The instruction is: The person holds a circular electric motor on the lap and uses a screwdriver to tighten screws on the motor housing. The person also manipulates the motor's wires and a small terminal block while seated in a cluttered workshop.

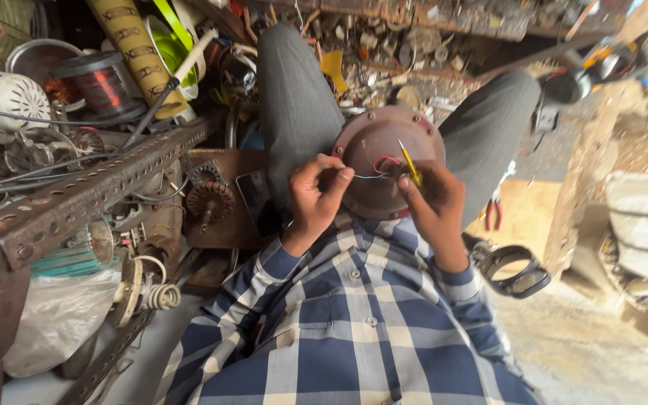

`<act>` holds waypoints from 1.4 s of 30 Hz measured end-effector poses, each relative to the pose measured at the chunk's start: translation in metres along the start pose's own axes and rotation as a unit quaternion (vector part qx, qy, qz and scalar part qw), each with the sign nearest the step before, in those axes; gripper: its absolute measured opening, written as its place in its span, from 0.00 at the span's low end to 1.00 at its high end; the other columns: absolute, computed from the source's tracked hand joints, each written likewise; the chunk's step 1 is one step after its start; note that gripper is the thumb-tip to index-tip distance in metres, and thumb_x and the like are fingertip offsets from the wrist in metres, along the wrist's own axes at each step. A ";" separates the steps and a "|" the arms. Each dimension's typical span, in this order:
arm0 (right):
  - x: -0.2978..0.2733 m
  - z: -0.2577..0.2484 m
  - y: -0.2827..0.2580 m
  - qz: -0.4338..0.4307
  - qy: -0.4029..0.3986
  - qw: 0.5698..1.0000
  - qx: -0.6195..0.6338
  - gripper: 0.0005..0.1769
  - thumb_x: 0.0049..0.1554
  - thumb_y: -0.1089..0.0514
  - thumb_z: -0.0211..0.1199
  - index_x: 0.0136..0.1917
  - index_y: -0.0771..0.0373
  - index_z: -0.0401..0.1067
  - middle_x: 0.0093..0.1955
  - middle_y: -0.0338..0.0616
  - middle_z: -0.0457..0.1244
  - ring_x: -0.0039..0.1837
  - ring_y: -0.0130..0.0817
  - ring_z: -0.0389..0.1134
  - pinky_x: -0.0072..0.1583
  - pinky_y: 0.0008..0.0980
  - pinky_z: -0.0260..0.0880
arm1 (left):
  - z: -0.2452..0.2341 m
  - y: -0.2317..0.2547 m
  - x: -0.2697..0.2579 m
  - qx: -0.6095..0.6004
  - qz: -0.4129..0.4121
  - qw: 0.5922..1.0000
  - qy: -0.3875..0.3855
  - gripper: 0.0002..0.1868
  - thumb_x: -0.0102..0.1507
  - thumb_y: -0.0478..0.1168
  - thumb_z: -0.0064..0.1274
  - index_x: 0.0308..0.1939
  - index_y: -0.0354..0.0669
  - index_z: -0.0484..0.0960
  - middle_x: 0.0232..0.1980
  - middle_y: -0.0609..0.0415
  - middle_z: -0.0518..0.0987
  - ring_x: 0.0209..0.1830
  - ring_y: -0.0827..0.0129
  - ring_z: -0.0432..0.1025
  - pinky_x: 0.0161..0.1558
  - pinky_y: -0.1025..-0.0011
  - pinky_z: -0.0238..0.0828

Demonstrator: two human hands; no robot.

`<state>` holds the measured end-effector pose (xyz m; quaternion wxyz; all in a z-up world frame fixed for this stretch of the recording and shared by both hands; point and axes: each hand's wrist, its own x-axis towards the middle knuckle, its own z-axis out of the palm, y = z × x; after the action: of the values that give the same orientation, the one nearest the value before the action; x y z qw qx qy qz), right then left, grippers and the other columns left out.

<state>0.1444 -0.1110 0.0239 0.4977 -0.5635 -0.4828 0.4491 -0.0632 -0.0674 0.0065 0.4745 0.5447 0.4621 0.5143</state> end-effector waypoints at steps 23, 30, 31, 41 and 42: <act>0.172 -0.096 0.158 -0.154 0.101 0.968 -0.170 0.37 0.51 0.73 0.60 0.74 0.67 0.62 0.68 0.53 0.63 0.65 0.48 0.65 0.63 0.40 0.65 | 0.005 -0.153 0.093 -0.454 -0.188 0.869 -0.054 0.13 0.73 0.47 0.48 0.54 0.43 0.75 0.45 0.53 0.79 0.46 0.68 0.74 0.48 0.69 0.68; 0.290 -0.105 0.140 -0.173 0.226 0.887 -0.363 0.23 0.51 0.75 0.54 0.57 0.64 0.78 0.54 0.61 0.65 0.56 0.58 0.67 0.59 0.46 0.66 | 0.005 -0.200 0.096 -0.527 -0.264 0.807 -0.038 0.16 0.73 0.49 0.44 0.56 0.44 0.75 0.49 0.52 0.79 0.50 0.63 0.73 0.54 0.63 0.68; 0.297 -0.103 0.137 -0.159 0.232 0.896 -0.344 0.22 0.52 0.74 0.55 0.56 0.64 0.78 0.54 0.59 0.66 0.56 0.56 0.68 0.60 0.46 0.67 | 0.006 -0.202 0.096 -0.531 -0.264 0.804 -0.037 0.16 0.73 0.50 0.44 0.56 0.44 0.75 0.49 0.52 0.78 0.50 0.63 0.73 0.54 0.63 0.68; 0.304 -0.088 0.175 -0.239 0.322 0.858 -0.321 0.28 0.53 0.73 0.63 0.67 0.69 0.70 0.69 0.62 0.63 0.69 0.59 0.64 0.70 0.47 0.61 | 0.005 -0.199 0.096 -0.522 -0.258 0.810 -0.068 0.18 0.72 0.50 0.46 0.58 0.42 0.73 0.52 0.51 0.77 0.54 0.62 0.71 0.56 0.62 0.67; 0.299 -0.086 0.176 -0.256 0.298 0.855 -0.339 0.30 0.53 0.73 0.63 0.69 0.70 0.69 0.71 0.65 0.61 0.71 0.61 0.62 0.71 0.48 0.59 | 0.005 -0.203 0.096 -0.516 -0.262 0.813 -0.066 0.18 0.72 0.50 0.46 0.59 0.42 0.73 0.52 0.51 0.76 0.54 0.62 0.71 0.56 0.62 0.67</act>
<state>0.2853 0.1681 -0.1505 0.4939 -0.6603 -0.5608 -0.0752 -0.0571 0.0527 -0.1830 0.8321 0.1107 0.2222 0.4960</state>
